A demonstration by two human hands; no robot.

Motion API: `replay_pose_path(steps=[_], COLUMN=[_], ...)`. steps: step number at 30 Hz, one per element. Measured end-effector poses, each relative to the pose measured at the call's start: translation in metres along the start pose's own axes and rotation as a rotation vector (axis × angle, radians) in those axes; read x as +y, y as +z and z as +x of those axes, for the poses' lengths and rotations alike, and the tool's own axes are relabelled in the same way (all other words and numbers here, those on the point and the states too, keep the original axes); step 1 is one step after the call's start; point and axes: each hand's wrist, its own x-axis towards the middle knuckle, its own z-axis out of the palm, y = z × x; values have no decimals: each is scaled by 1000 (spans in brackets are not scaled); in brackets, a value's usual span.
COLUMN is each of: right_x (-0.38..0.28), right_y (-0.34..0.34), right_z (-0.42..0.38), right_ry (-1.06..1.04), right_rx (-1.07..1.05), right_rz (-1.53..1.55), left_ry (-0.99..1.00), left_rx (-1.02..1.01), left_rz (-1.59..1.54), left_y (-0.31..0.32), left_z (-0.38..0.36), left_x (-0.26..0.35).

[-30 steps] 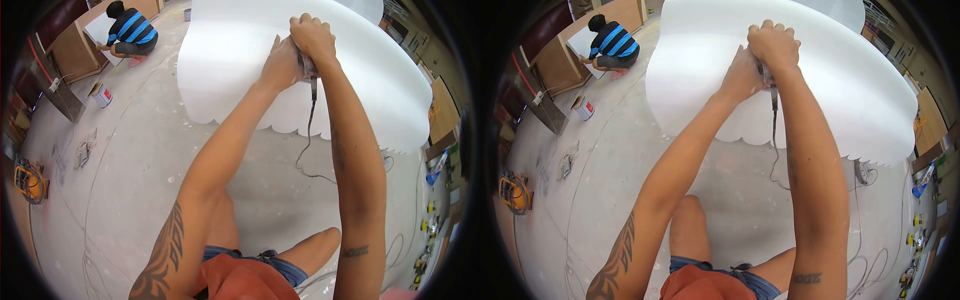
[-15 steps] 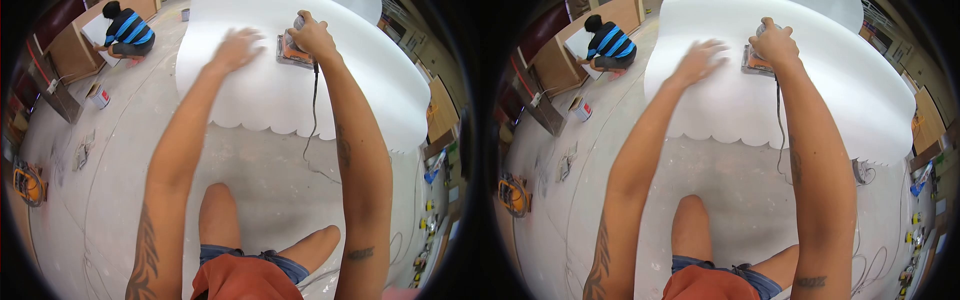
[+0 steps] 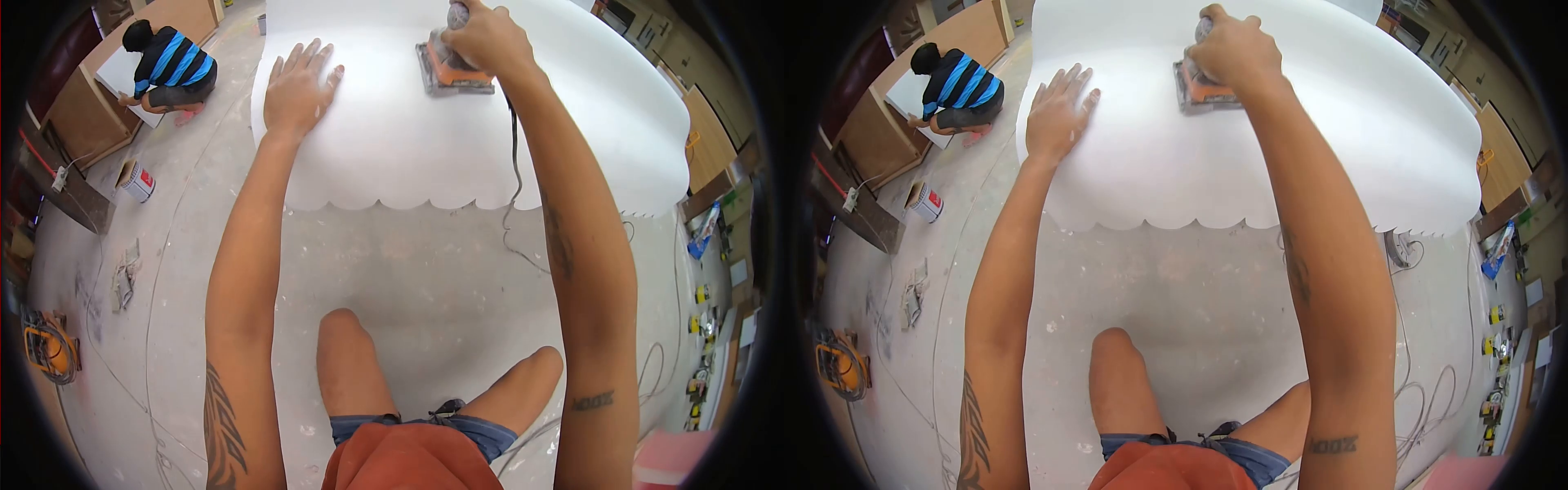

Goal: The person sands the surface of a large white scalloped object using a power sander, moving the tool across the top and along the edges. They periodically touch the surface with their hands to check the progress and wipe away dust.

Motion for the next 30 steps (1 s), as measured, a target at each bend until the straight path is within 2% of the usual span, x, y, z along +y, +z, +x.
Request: replay_pose_path(steps=[3, 5, 7, 9, 11, 13, 17, 21, 26, 30], right_x=[-3, -7, -12, -21, -20, -32, -51, -60, -51, -54], right_y=[4, 8, 6, -4, 12, 6, -1, -10, 4, 0], right_z=[-31, -32, -29, -8, 19, 11, -18, -35, 4, -27], right_ry=[-32, -45, -58, -67, -103, -130, -171, -153, -163, -181], right_rx=[20, 64, 107, 1, 33, 59, -40, -64, -45, -64], right_rz=[67, 40, 12, -15, -19, -24, 16, 57, -22, -21], left_ry=[21, 50, 55, 62, -7, -6, 36, 8, 8, -8], left_rx=[40, 123, 113, 105, 57, 86, 184, 188, 170, 163], left_rz=[-44, -81, -112, -141, -213, -243, -247, -273, -285, -300], left_y=[2, -1, -3, -7, -10, -7, 0, 3, 0, 0], left_z=[-2, 2, 11, 17, 24, 23, 18, 17, 17, 16], left_x=[-2, -2, -3, -3, -3, -4, -10, -11, -12, -11])
